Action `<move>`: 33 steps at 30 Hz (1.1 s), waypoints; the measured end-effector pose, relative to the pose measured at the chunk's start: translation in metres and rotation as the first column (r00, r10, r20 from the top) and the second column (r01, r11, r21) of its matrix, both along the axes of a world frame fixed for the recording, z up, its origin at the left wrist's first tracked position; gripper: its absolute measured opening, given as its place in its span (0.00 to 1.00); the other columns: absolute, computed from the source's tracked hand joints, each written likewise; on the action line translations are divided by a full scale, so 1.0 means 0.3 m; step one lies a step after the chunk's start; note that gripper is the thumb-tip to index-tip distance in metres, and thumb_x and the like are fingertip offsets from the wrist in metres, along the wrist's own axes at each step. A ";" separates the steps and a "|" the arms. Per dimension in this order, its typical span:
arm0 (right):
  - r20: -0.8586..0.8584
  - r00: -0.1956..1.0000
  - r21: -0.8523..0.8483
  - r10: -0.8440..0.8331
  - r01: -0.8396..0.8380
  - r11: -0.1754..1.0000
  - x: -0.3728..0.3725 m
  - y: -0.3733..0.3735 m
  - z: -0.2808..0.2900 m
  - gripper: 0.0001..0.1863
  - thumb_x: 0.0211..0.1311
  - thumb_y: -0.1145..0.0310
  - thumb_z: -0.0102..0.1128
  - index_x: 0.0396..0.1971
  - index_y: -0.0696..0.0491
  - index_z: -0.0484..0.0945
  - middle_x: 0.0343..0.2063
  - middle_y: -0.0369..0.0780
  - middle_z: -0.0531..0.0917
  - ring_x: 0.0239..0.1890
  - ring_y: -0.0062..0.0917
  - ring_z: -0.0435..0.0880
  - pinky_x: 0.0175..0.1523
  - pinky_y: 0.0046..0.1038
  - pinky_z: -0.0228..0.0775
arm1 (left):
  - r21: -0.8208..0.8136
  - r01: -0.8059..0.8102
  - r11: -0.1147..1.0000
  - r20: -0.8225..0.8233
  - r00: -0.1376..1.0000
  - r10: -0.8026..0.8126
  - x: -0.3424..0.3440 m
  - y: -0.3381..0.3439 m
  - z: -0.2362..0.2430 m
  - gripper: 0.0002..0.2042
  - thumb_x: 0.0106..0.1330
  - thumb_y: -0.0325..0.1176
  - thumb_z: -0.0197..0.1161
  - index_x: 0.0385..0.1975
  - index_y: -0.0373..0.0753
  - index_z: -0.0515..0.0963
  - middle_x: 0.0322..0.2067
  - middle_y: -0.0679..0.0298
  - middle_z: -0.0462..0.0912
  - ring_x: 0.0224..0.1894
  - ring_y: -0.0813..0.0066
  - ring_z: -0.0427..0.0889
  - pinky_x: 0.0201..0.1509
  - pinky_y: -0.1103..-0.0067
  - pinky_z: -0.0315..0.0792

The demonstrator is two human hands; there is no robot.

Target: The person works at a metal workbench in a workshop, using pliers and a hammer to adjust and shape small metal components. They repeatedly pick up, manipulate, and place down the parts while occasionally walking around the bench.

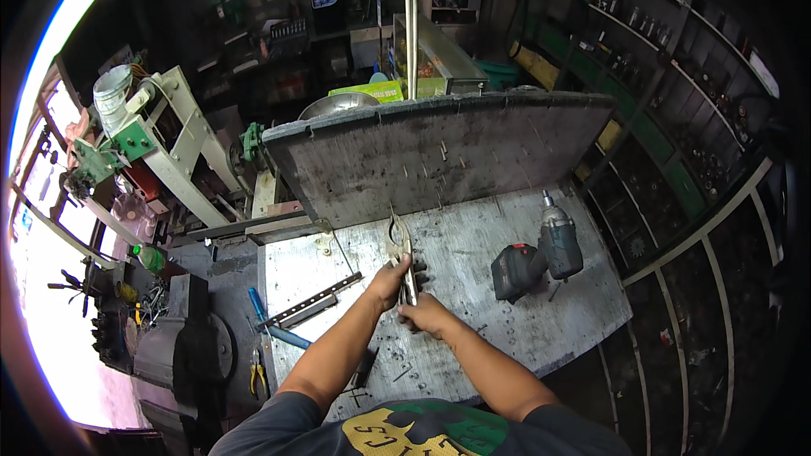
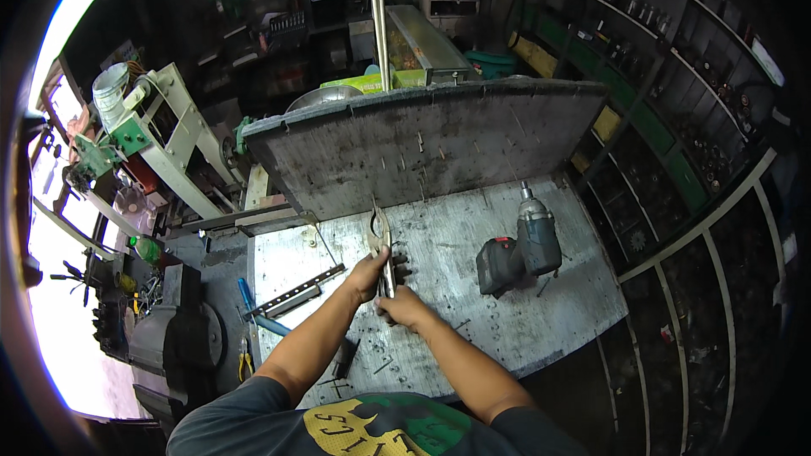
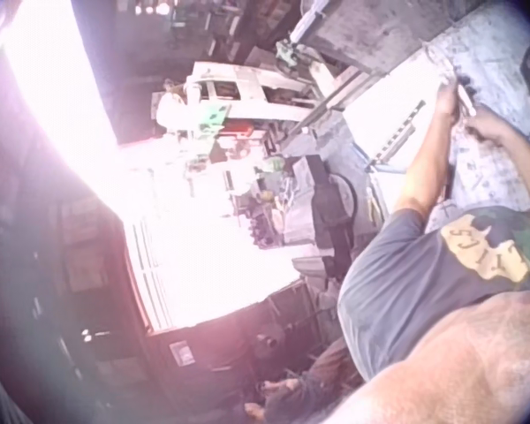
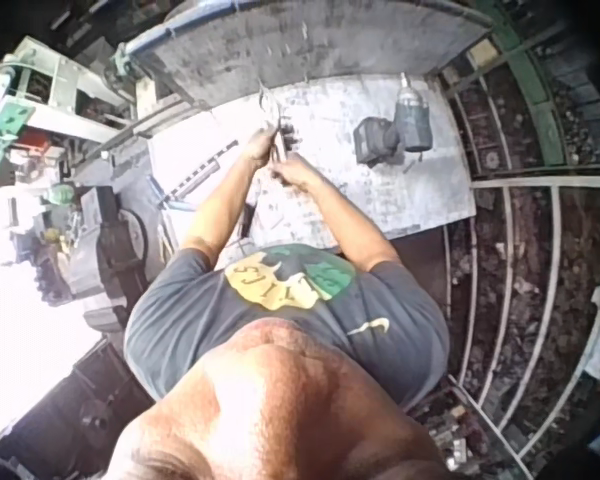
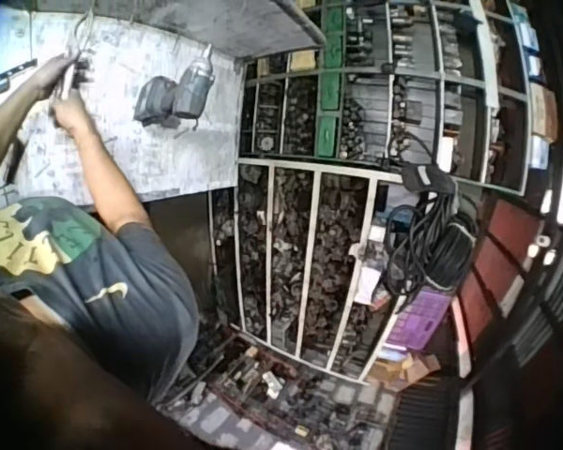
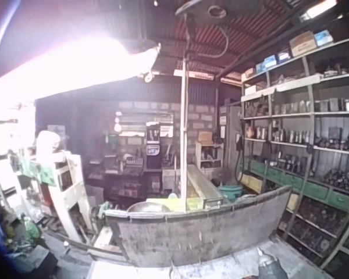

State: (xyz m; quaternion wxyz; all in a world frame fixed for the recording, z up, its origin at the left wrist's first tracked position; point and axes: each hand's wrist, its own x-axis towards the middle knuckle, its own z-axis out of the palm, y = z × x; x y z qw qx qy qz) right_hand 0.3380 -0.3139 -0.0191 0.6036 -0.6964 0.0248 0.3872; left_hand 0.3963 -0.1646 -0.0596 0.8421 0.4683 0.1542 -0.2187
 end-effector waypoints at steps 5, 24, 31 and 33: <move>0.405 0.876 -0.611 0.263 0.045 0.790 -0.031 -0.035 0.038 0.23 0.63 0.66 0.61 0.51 0.68 0.74 0.46 0.65 0.83 0.51 0.59 0.84 0.59 0.51 0.75 | 0.800 -0.100 0.592 0.191 0.977 -0.093 0.012 -0.034 0.079 0.35 0.60 0.46 0.79 0.58 0.23 0.75 0.41 0.50 0.87 0.39 0.60 0.88 0.41 0.68 0.82; 0.240 0.970 -0.190 -0.045 0.093 0.977 -0.060 -0.056 0.095 0.26 0.71 0.53 0.60 0.55 0.61 0.76 0.45 0.53 0.88 0.47 0.47 0.89 0.52 0.45 0.81 | 0.076 -0.064 0.995 0.130 0.990 0.054 0.011 0.030 0.110 0.20 0.72 0.34 0.68 0.55 0.25 0.76 0.40 0.52 0.88 0.41 0.63 0.88 0.44 0.71 0.83; -0.431 0.902 0.523 -0.020 0.268 0.809 -0.012 -0.027 0.021 0.22 0.75 0.46 0.56 0.48 0.51 0.79 0.36 0.40 0.86 0.31 0.27 0.83 0.38 0.32 0.77 | -0.477 0.150 0.866 0.078 0.989 -0.128 -0.036 0.118 -0.012 0.23 0.77 0.45 0.58 0.63 0.35 0.75 0.53 0.54 0.84 0.54 0.58 0.84 0.64 0.61 0.77; -0.491 0.871 0.551 0.031 0.283 0.785 0.001 -0.003 0.002 0.21 0.75 0.46 0.55 0.42 0.50 0.79 0.31 0.38 0.84 0.26 0.25 0.78 0.34 0.30 0.74 | -0.378 0.169 0.910 0.048 0.985 -0.163 -0.026 0.106 -0.005 0.25 0.78 0.50 0.56 0.64 0.38 0.75 0.52 0.55 0.85 0.53 0.59 0.84 0.63 0.61 0.76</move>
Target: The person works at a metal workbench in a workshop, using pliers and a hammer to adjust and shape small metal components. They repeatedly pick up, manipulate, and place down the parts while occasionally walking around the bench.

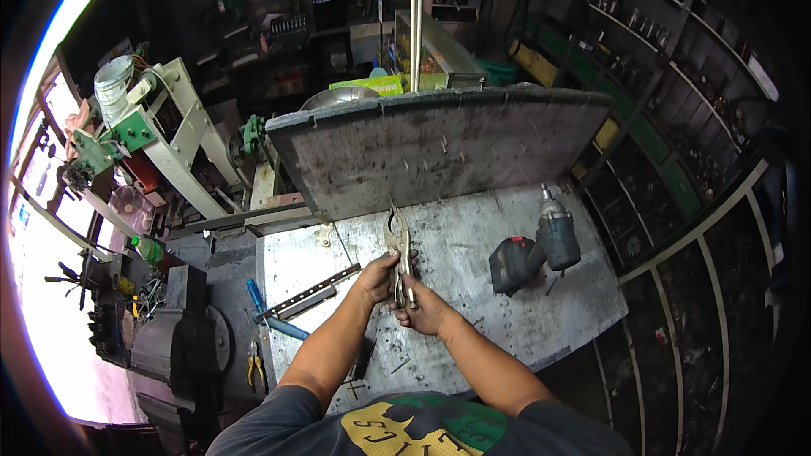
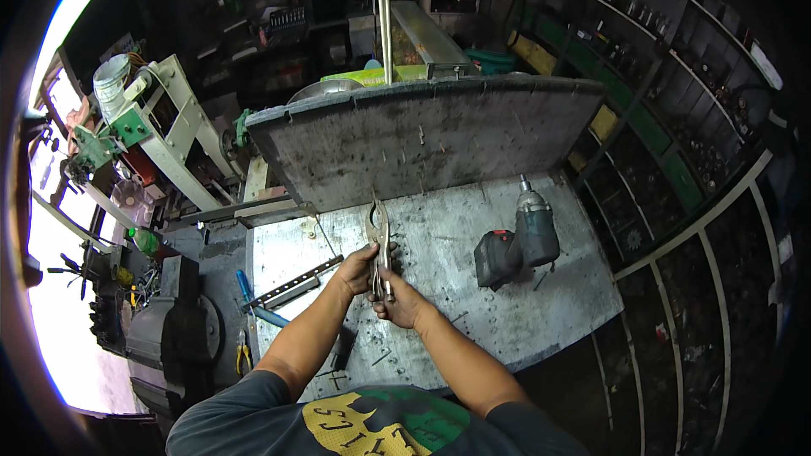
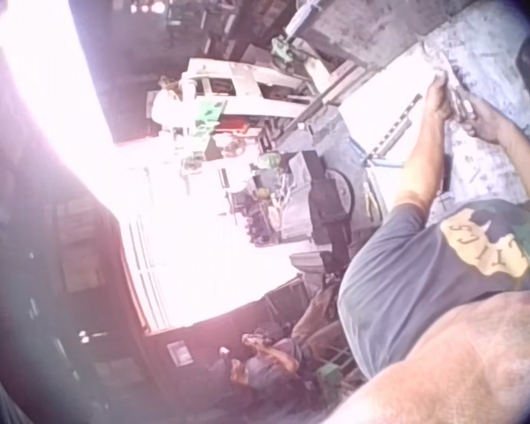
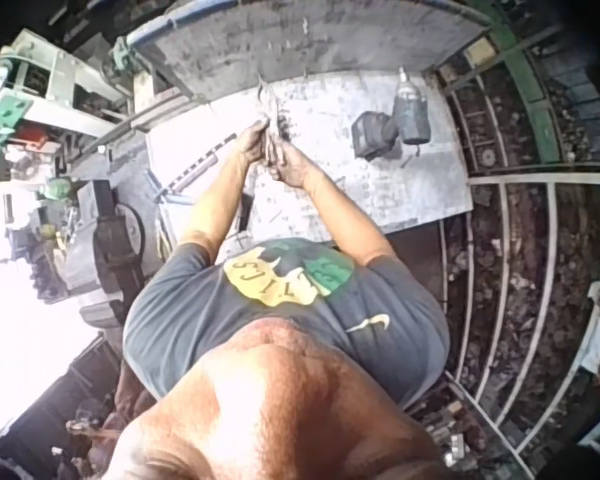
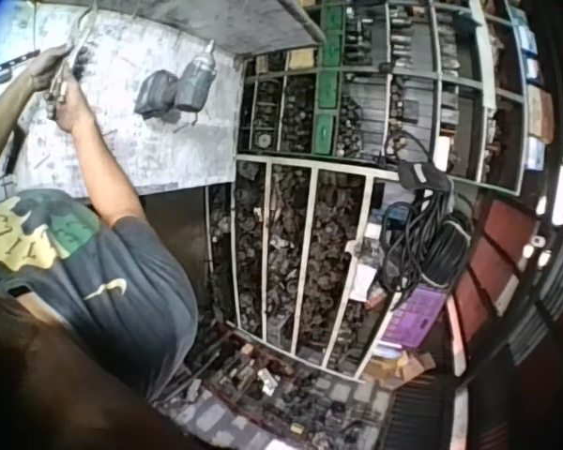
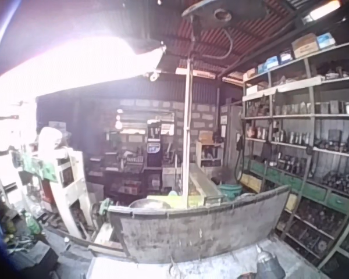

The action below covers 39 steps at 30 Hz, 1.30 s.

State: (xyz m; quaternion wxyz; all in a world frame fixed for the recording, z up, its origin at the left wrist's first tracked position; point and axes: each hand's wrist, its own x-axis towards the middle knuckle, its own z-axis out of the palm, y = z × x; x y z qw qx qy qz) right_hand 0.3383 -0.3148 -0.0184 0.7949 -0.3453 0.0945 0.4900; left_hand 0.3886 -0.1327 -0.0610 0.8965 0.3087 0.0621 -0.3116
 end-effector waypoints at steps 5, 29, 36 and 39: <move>0.551 0.640 -0.833 0.536 0.461 0.306 0.016 0.051 -0.043 0.32 0.66 0.46 0.63 0.51 0.64 0.75 0.44 0.63 0.85 0.50 0.59 0.85 0.57 0.47 0.77 | 0.710 -0.362 0.603 0.310 0.931 0.194 0.038 -0.076 0.045 0.34 0.62 0.46 0.78 0.58 0.27 0.74 0.48 0.51 0.85 0.46 0.65 0.85 0.54 0.69 0.79; 0.850 0.388 -0.525 0.357 0.676 0.516 -0.103 -0.071 0.063 0.22 0.66 0.65 0.68 0.54 0.59 0.71 0.39 0.50 0.84 0.40 0.44 0.87 0.44 0.43 0.83 | 0.668 -0.280 0.689 0.222 0.959 0.174 0.009 -0.180 0.128 0.27 0.73 0.43 0.68 0.56 0.22 0.72 0.40 0.51 0.86 0.39 0.64 0.87 0.40 0.67 0.83; 0.123 0.991 0.038 -0.054 0.049 0.998 -0.042 -0.101 -0.017 0.20 0.77 0.49 0.55 0.54 0.48 0.79 0.41 0.41 0.89 0.43 0.30 0.89 0.49 0.33 0.82 | -0.087 -0.114 0.990 -0.001 0.993 0.115 -0.033 -0.067 0.011 0.37 0.79 0.64 0.40 0.75 0.39 0.61 0.71 0.56 0.72 0.73 0.55 0.69 0.77 0.60 0.62; 0.129 0.991 0.116 0.041 -0.056 0.992 -0.014 -0.089 -0.057 0.18 0.76 0.51 0.56 0.51 0.48 0.80 0.42 0.42 0.89 0.44 0.30 0.89 0.50 0.33 0.82 | 0.082 -0.070 0.994 -0.025 0.997 0.073 -0.027 -0.047 0.001 0.34 0.81 0.61 0.37 0.73 0.39 0.65 0.70 0.57 0.73 0.73 0.56 0.68 0.77 0.59 0.63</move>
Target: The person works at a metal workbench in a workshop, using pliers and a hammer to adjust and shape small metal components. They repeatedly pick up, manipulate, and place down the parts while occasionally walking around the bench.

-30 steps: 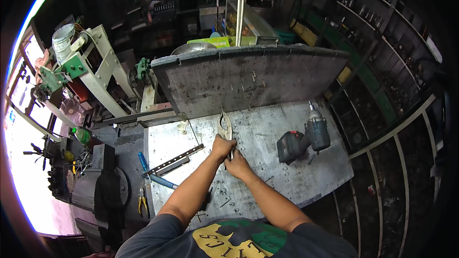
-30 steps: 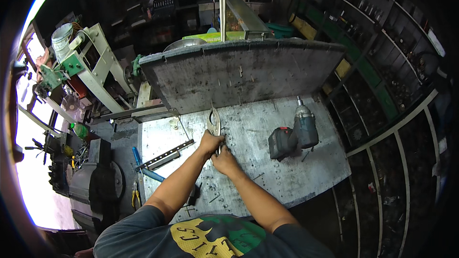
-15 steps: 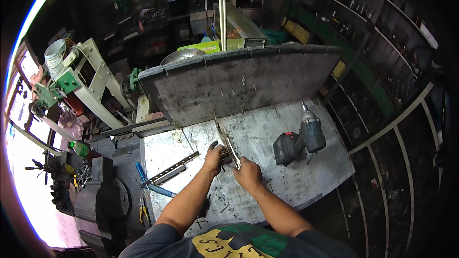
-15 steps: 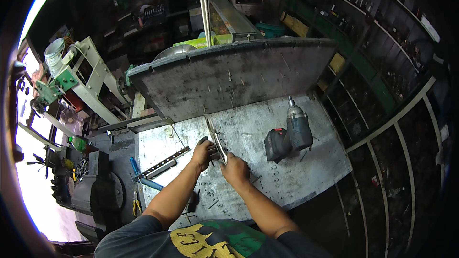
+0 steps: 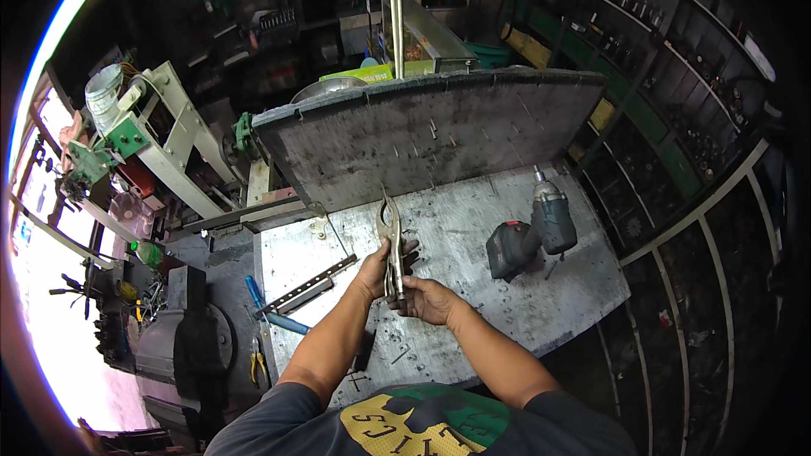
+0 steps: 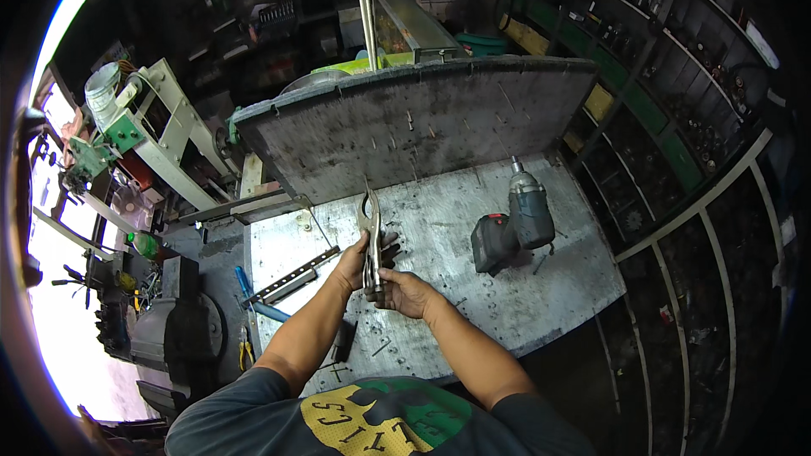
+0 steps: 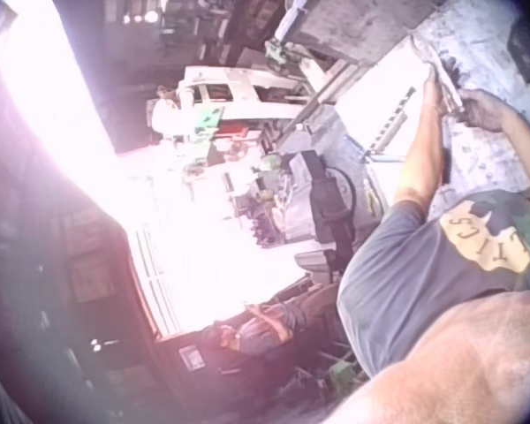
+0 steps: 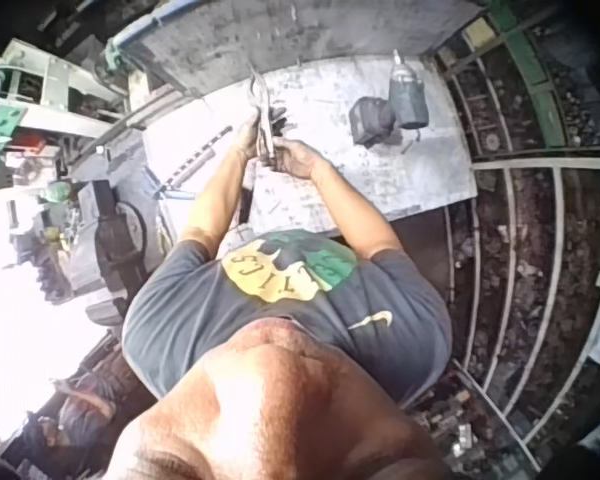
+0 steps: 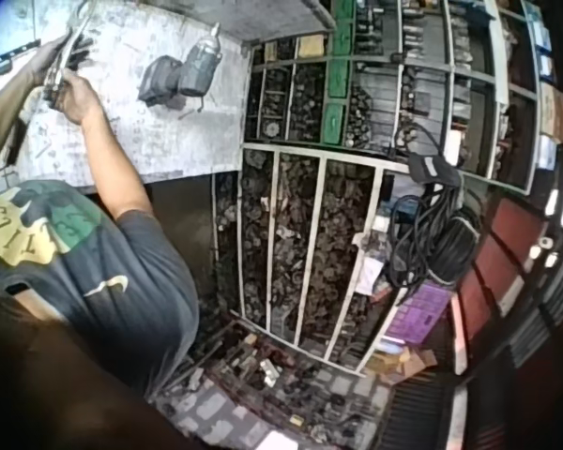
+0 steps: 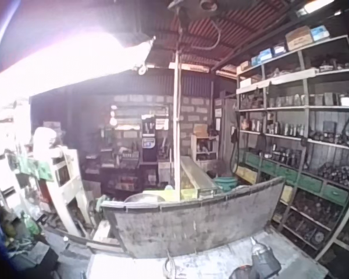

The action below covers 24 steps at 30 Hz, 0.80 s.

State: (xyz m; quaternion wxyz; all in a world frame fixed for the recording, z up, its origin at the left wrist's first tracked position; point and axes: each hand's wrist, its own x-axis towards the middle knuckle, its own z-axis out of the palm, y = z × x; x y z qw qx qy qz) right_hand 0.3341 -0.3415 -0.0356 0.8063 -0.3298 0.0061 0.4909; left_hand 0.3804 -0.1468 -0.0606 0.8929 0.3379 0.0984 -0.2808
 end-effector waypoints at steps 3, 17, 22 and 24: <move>-0.027 1.000 -0.245 0.010 -0.016 0.969 0.013 0.027 0.001 0.15 0.72 0.53 0.59 0.42 0.50 0.80 0.33 0.38 0.86 0.33 0.26 0.85 0.40 0.32 0.78 | 0.321 0.117 0.940 0.062 0.988 -0.144 0.011 -0.018 0.043 0.39 0.79 0.64 0.44 0.70 0.31 0.66 0.62 0.55 0.80 0.63 0.58 0.77 0.69 0.66 0.69; 0.384 0.912 -0.559 -0.145 0.355 0.749 -0.058 0.002 0.069 0.27 0.71 0.54 0.65 0.60 0.55 0.70 0.45 0.50 0.85 0.40 0.42 0.89 0.47 0.38 0.84 | -0.192 -0.023 0.981 -0.067 0.998 0.010 0.026 -0.090 0.028 0.25 0.77 0.38 0.49 0.68 0.31 0.65 0.60 0.46 0.79 0.63 0.50 0.79 0.71 0.55 0.71; 0.045 0.997 -0.377 -0.057 0.070 0.923 0.022 -0.030 0.055 0.17 0.73 0.60 0.64 0.51 0.56 0.78 0.33 0.40 0.86 0.33 0.31 0.88 0.38 0.31 0.83 | -0.266 -0.063 0.962 -0.003 0.998 0.065 -0.013 -0.076 -0.028 0.27 0.75 0.43 0.59 0.69 0.35 0.69 0.60 0.53 0.81 0.62 0.51 0.79 0.72 0.54 0.68; 0.287 0.948 -0.553 0.136 0.048 0.832 0.023 -0.014 0.073 0.14 0.73 0.61 0.64 0.48 0.57 0.80 0.32 0.42 0.86 0.34 0.29 0.88 0.37 0.31 0.83 | -0.167 -0.031 0.985 -0.044 0.999 0.024 0.012 -0.044 -0.009 0.20 0.75 0.41 0.59 0.59 0.35 0.76 0.57 0.53 0.82 0.62 0.51 0.79 0.71 0.54 0.69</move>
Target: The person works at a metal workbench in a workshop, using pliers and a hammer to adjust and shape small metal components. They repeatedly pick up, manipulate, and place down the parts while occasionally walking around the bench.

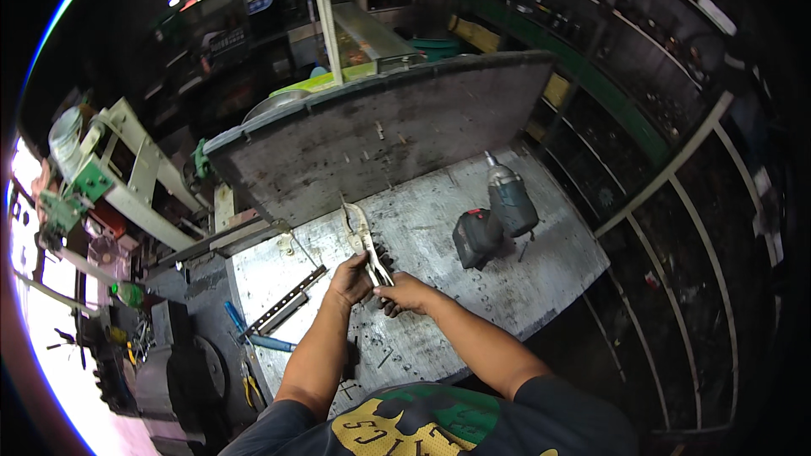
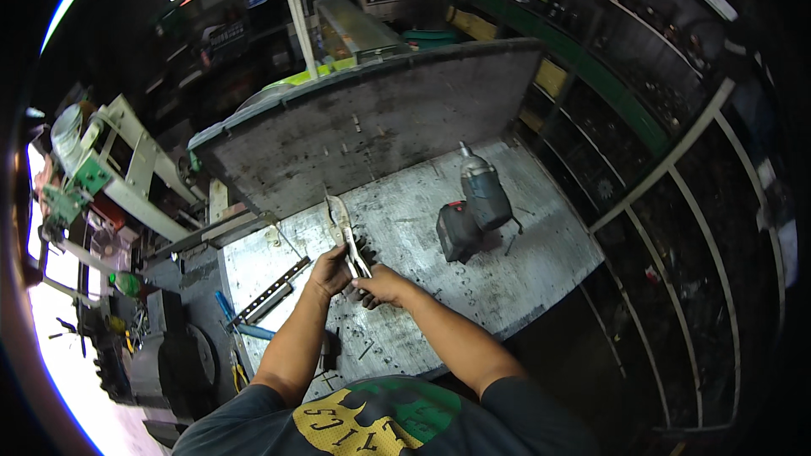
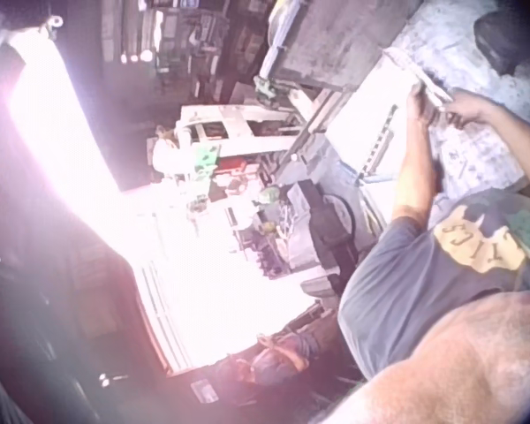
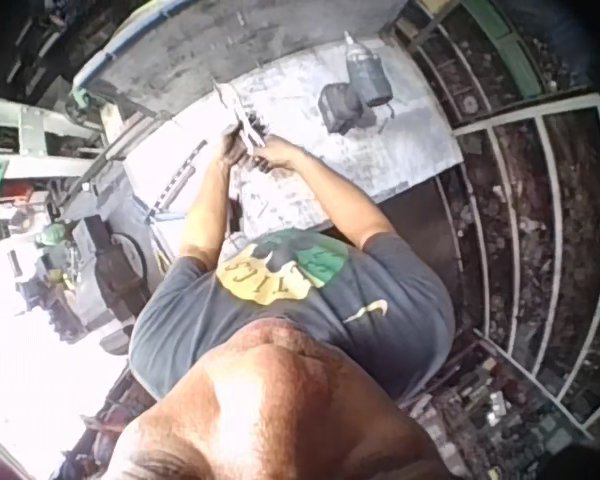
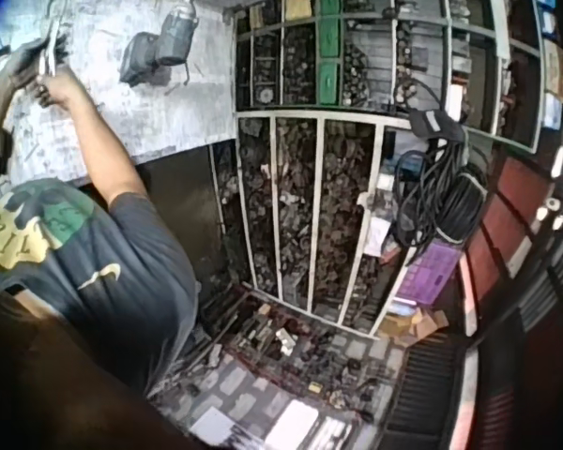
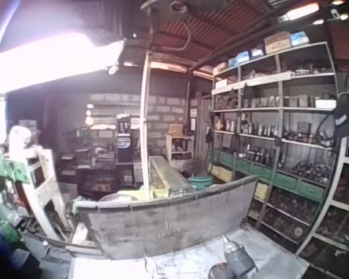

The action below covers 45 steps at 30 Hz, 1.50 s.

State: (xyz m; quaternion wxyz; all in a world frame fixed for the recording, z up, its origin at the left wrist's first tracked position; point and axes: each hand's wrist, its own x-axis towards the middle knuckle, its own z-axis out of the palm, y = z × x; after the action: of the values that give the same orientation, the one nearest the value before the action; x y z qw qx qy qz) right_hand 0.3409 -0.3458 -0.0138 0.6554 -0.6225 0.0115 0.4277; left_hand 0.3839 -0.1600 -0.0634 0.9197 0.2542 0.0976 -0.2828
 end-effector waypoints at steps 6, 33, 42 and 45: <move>0.613 0.744 -0.660 0.267 0.297 0.690 -0.081 0.074 0.054 0.23 0.66 0.64 0.61 0.54 0.66 0.77 0.37 0.60 0.86 0.43 0.56 0.87 0.51 0.50 0.79 | 0.755 -0.296 0.586 0.153 0.947 0.281 0.046 0.018 0.125 0.35 0.70 0.45 0.69 0.70 0.34 0.62 0.44 0.50 0.84 0.35 0.59 0.87 0.38 0.68 0.84; 0.371 0.924 -0.350 -0.092 0.231 0.908 -0.035 0.037 -0.004 0.28 0.64 0.55 0.67 0.54 0.62 0.78 0.43 0.50 0.87 0.44 0.37 0.88 0.50 0.40 0.81 | 0.669 -0.179 0.722 0.245 0.969 0.014 0.078 -0.021 0.066 0.11 0.71 0.31 0.66 0.47 0.31 0.80 0.39 0.57 0.87 0.38 0.64 0.86 0.43 0.68 0.79; -0.039 0.973 -0.094 -0.228 0.224 0.970 -0.007 0.079 -0.012 0.25 0.72 0.43 0.58 0.30 0.53 0.79 0.25 0.41 0.83 0.28 0.30 0.83 0.34 0.34 0.76 | 0.204 0.048 0.978 0.107 0.992 -0.071 0.045 0.017 0.010 0.19 0.78 0.48 0.58 0.55 0.40 0.77 0.46 0.58 0.84 0.53 0.59 0.81 0.61 0.61 0.75; 0.474 0.879 -0.633 0.055 0.297 0.715 -0.033 0.129 0.027 0.32 0.72 0.45 0.56 0.49 0.65 0.81 0.44 0.61 0.86 0.51 0.57 0.86 0.56 0.50 0.78 | 0.547 -0.115 0.829 0.146 0.988 0.041 0.068 -0.005 0.060 0.24 0.74 0.50 0.64 0.54 0.34 0.73 0.40 0.57 0.83 0.47 0.58 0.83 0.54 0.62 0.79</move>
State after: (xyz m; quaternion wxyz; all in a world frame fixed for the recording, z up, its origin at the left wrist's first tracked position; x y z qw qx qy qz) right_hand 0.3311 -0.3072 -0.0056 0.3873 -0.9011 0.0561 0.1867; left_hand 0.4043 -0.1614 -0.0454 0.8219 0.5228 0.1266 -0.1876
